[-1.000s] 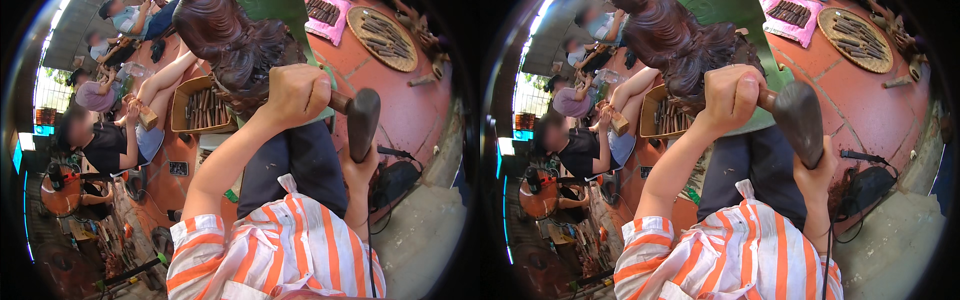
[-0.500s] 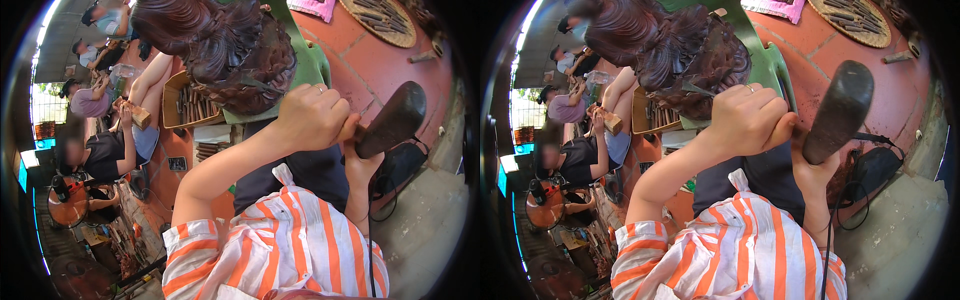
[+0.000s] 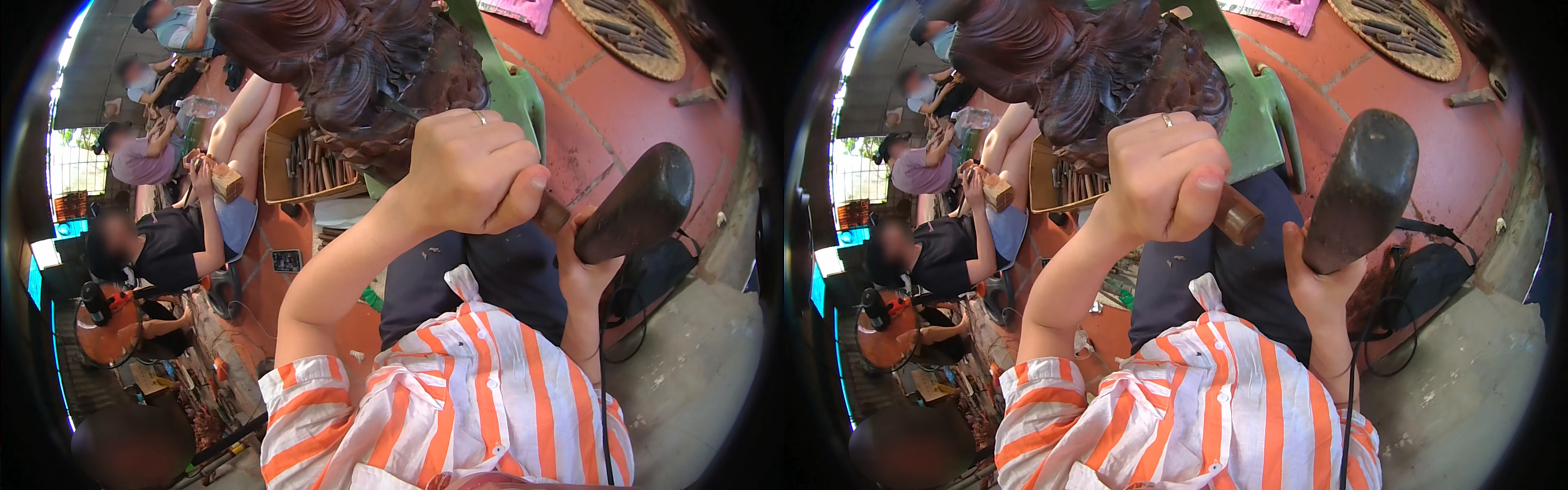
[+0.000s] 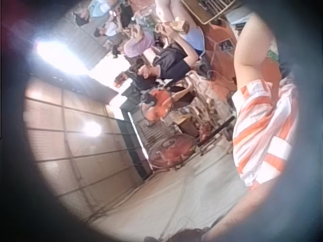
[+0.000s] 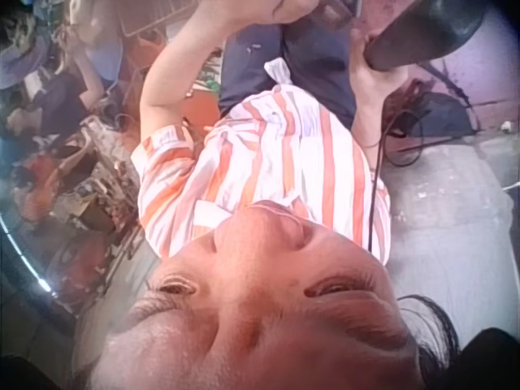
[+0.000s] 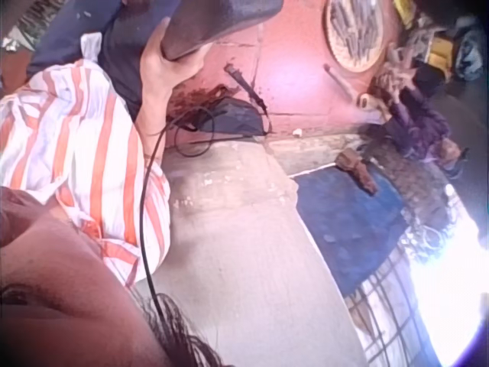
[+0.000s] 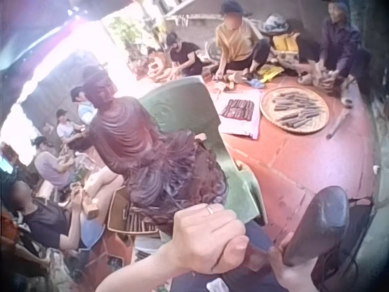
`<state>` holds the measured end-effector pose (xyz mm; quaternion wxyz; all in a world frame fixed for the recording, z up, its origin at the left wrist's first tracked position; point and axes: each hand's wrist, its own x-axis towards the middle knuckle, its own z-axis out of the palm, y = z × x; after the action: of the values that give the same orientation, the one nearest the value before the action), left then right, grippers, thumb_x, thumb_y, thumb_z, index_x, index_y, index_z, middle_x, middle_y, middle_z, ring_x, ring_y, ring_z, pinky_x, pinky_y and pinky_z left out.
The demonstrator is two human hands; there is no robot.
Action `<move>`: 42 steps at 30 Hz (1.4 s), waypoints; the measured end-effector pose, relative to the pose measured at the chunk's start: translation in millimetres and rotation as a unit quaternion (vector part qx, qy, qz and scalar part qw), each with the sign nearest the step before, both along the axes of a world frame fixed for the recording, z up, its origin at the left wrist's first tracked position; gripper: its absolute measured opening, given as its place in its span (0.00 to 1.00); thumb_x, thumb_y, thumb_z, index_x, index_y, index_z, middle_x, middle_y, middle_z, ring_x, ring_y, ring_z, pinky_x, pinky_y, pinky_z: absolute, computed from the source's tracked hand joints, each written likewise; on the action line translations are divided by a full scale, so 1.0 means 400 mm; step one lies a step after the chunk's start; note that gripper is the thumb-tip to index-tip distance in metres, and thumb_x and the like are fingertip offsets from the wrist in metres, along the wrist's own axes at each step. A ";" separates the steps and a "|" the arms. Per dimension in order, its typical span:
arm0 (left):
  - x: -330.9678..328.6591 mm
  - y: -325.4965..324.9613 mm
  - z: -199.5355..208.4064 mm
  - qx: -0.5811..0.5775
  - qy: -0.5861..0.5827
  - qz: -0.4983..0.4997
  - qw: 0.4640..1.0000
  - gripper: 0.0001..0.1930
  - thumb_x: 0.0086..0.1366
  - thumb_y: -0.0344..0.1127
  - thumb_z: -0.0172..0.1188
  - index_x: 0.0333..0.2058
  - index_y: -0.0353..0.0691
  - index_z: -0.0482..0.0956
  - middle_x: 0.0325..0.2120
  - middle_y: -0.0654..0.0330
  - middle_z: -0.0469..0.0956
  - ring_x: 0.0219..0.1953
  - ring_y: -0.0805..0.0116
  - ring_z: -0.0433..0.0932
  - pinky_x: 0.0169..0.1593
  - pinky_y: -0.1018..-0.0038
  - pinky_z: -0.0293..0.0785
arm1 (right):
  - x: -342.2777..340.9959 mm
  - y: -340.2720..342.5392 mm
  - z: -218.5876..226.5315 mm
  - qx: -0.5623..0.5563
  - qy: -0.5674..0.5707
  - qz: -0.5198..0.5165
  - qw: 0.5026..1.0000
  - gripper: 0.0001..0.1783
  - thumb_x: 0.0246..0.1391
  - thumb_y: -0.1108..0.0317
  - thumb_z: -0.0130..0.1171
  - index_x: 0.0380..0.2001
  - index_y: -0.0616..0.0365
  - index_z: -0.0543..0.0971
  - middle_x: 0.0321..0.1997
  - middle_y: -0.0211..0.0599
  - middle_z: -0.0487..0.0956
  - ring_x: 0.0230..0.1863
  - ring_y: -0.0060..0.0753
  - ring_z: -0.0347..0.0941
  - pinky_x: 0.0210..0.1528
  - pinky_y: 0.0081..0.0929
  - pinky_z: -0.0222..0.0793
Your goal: The person carves a wooden statue using a chisel and mallet. They repeatedly strike the chisel to shape the wood, occasionally selecting different chisels from a nearby box.
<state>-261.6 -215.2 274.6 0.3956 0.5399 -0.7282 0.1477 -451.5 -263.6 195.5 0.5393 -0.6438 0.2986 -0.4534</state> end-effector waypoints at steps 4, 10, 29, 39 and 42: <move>0.018 0.006 0.016 -0.011 0.037 -0.006 0.999 0.16 0.62 0.35 0.47 0.15 0.41 0.67 0.12 0.61 0.64 0.13 0.63 0.65 0.18 0.70 0.60 | 0.007 0.011 -0.009 0.001 0.011 -0.015 1.000 0.08 0.46 0.84 0.61 0.25 0.61 0.74 0.26 0.25 0.71 0.24 0.15 0.65 0.28 0.15 0.61; 0.047 0.019 0.027 -0.080 0.093 -0.034 0.992 0.14 0.61 0.34 0.45 0.18 0.39 0.68 0.14 0.58 0.70 0.14 0.60 0.69 0.19 0.70 0.65 | 0.005 0.009 0.018 -0.122 -0.026 -0.007 0.992 0.12 0.47 0.84 0.61 0.24 0.58 0.70 0.23 0.27 0.71 0.23 0.18 0.64 0.28 0.18 0.60; 0.035 -0.009 0.025 0.029 0.029 0.019 0.999 0.16 0.60 0.36 0.48 0.14 0.40 0.69 0.11 0.57 0.69 0.14 0.57 0.71 0.20 0.66 0.66 | 0.000 0.026 -0.003 -0.115 -0.009 -0.004 0.993 0.12 0.46 0.87 0.59 0.29 0.62 0.68 0.25 0.30 0.68 0.24 0.19 0.62 0.26 0.17 0.60; -0.056 -0.023 -0.030 0.025 -0.005 -0.008 1.000 0.13 0.57 0.36 0.52 0.13 0.44 0.72 0.11 0.62 0.70 0.15 0.61 0.71 0.20 0.68 0.67 | -0.010 0.012 0.011 -0.133 -0.052 -0.025 0.989 0.11 0.46 0.87 0.58 0.28 0.64 0.67 0.23 0.33 0.69 0.23 0.25 0.64 0.27 0.20 0.59; -0.027 -0.009 0.001 -0.019 0.010 0.001 1.000 0.12 0.57 0.35 0.51 0.15 0.43 0.70 0.13 0.62 0.68 0.15 0.61 0.69 0.20 0.68 0.65 | -0.002 0.015 0.026 -0.152 -0.036 -0.011 0.988 0.13 0.46 0.88 0.58 0.30 0.63 0.66 0.24 0.33 0.68 0.23 0.23 0.63 0.28 0.20 0.59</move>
<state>-272.3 -218.7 275.0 0.4133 0.5345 -0.7204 0.1568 -452.1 -257.6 205.8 0.4406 -0.6982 0.2132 -0.5224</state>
